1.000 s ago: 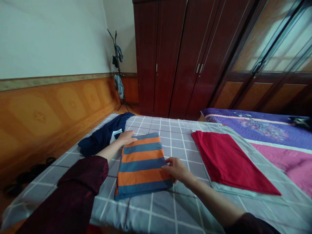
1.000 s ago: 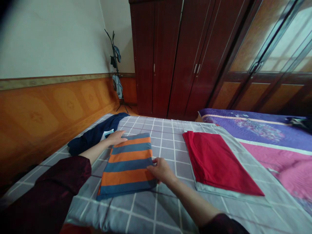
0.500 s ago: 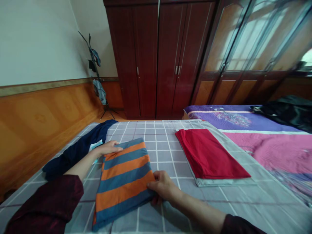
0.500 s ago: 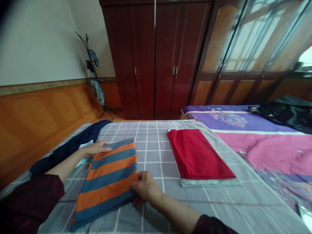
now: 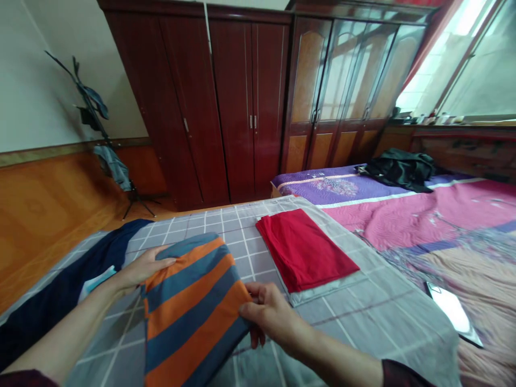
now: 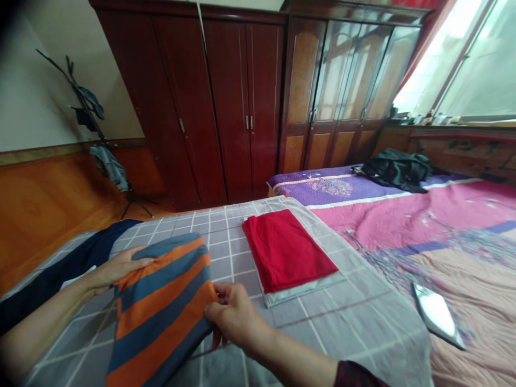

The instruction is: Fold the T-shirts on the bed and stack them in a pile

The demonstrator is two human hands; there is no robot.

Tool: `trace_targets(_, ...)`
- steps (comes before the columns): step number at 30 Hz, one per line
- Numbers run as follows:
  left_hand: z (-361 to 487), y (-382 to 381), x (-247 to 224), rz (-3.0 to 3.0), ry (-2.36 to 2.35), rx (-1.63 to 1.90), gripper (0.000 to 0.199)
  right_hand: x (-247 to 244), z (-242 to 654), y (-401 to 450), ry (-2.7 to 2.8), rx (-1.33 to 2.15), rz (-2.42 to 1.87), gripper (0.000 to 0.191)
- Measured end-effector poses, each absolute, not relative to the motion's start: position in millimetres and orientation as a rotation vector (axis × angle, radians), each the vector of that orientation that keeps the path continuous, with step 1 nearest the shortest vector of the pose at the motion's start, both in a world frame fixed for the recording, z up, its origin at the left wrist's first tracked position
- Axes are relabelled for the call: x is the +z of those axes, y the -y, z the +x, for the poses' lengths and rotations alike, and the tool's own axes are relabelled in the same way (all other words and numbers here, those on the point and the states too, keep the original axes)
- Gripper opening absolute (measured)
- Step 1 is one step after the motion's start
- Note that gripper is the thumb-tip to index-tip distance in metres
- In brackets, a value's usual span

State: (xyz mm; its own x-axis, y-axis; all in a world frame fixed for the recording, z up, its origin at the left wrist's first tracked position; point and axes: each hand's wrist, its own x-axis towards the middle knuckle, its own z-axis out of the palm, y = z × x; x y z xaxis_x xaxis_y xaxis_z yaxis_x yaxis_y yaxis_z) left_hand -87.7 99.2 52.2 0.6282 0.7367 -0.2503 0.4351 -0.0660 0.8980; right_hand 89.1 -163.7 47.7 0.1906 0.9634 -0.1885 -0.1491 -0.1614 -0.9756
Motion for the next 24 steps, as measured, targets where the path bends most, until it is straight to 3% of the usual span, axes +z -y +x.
trace_targets(14, 152, -61, 130, 1.658, -0.25, 0.257, 0.06, 97, 250, 264, 0.586, 0.728, -1.393, 0.034)
trace_targets(20, 238, -64, 69, 1.727, -0.379, 0.201, 0.05, 42, 315, 270, 0.437, 0.733, -1.509, 0.028)
trace_targets(24, 257, -72, 13, 1.791, -0.527, 0.198, 0.04, -3, 336, 269, 0.313, 0.824, -1.617, 0.041)
